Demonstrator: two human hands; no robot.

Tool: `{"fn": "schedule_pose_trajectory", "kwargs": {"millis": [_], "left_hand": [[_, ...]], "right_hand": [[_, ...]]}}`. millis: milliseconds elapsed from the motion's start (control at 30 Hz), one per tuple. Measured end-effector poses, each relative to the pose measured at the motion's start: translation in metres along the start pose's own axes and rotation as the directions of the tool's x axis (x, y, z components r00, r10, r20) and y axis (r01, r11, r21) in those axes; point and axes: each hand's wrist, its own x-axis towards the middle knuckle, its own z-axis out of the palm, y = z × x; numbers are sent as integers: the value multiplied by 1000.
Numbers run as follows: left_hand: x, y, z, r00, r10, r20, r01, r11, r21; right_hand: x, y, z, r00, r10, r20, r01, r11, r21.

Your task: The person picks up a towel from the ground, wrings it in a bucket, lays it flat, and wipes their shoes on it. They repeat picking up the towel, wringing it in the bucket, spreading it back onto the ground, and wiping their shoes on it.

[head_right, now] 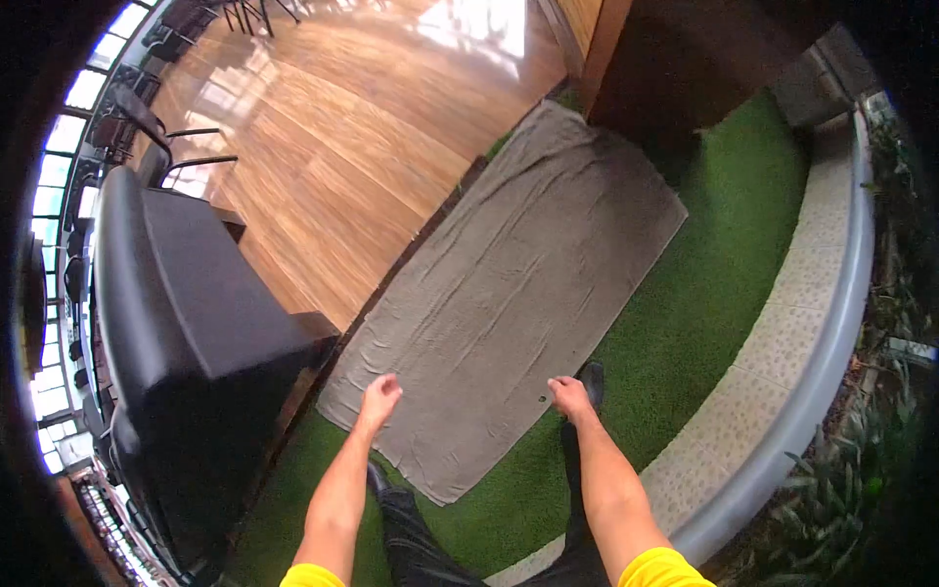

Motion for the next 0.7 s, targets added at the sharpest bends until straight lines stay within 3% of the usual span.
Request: {"fn": "schedule_pose_trajectory", "kwargs": {"millis": [100,167,233,333,433,467,533,633,700], "left_hand": [[93,24,49,994,95,-49,-84,978,190],[159,22,80,994,99,-53,-79,951,300],[211,19,102,975,204,-88,-162,925,345],[271,28,120,985,140,-99,-99,937,336],[331,9,140,977,160,-143,-91,913,398],[335,28,145,975,107,-195,-6,889,457],[336,56,154,948,-148,-282,251,892,375],[339,47,157,945,7,-326,162,858,487],[330,43,169,951,-40,-307,148,929,338]], "right_hand": [[64,3,-3,998,56,-3,-56,996,72],[123,32,-5,995,46,-92,-42,998,49],[164,58,-7,981,48,-190,-40,998,47],[210,90,-2,920,2,-391,33,996,83],[198,48,8,793,94,-603,-180,980,-84],[207,56,6,778,112,-618,-174,984,-41],[218,65,4,757,140,-638,-153,988,34],[245,87,8,735,277,-619,-155,957,244],[261,105,15,740,313,-595,-93,924,370]]}}
